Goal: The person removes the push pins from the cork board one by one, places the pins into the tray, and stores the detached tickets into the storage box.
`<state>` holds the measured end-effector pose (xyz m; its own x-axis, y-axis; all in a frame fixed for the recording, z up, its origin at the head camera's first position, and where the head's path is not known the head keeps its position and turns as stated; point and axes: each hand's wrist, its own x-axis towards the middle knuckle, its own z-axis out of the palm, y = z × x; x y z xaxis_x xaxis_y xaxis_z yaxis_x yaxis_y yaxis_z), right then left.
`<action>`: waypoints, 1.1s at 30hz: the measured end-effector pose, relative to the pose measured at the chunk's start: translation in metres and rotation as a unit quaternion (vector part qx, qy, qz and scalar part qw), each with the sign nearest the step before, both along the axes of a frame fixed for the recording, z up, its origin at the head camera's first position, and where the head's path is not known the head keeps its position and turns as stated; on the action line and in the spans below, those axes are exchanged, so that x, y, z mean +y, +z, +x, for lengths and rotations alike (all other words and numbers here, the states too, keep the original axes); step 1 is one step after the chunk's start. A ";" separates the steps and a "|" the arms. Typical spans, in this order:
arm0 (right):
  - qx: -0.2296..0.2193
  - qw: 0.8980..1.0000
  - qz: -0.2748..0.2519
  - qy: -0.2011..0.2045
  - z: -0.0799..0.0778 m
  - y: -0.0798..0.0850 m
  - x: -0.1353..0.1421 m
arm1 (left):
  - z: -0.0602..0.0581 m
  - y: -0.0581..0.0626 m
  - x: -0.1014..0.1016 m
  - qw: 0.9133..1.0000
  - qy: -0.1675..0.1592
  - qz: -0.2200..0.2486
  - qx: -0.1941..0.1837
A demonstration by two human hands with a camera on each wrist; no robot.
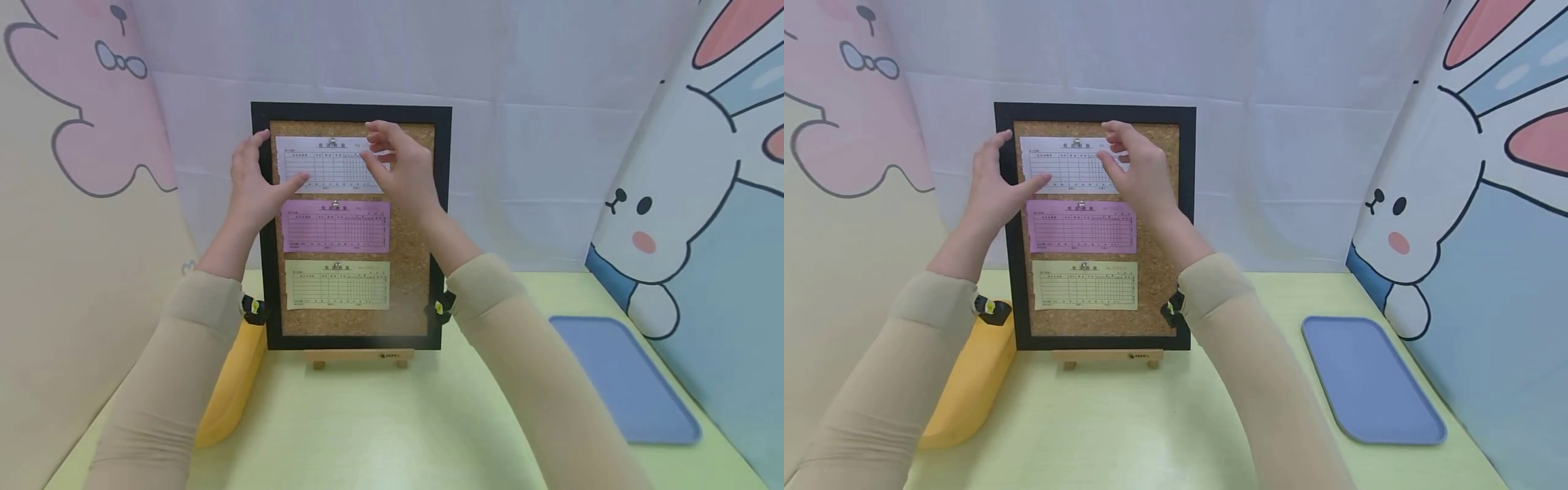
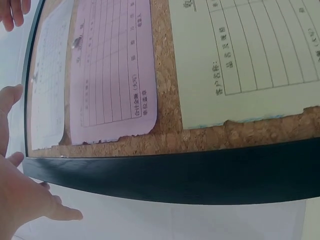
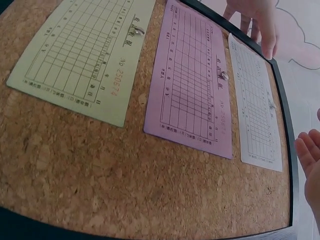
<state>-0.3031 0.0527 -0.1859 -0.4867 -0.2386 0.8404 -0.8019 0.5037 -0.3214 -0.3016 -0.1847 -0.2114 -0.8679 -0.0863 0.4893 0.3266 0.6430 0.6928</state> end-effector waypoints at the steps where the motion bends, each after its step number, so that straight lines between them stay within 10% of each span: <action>1: -0.010 1.000 -0.001 -0.003 -0.002 0.000 -0.003 | -0.002 0.001 0.000 1.000 0.000 0.000 0.005; 17: -0.087 0.995 0.023 -0.031 -0.026 -0.003 -0.040 | -0.022 0.008 -0.003 1.000 0.014 -0.009 -0.004; 33: -0.113 0.975 0.076 -0.175 -0.035 -0.003 -0.059 | -0.031 0.008 -0.002 1.000 0.024 -0.004 -0.015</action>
<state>-0.3385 -0.0060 -0.1893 -0.7298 -0.1387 0.6695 -0.4900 0.7891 -0.3705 -0.3322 -0.1869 -0.2038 -0.8769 -0.1249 0.4641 0.2738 0.6638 0.6960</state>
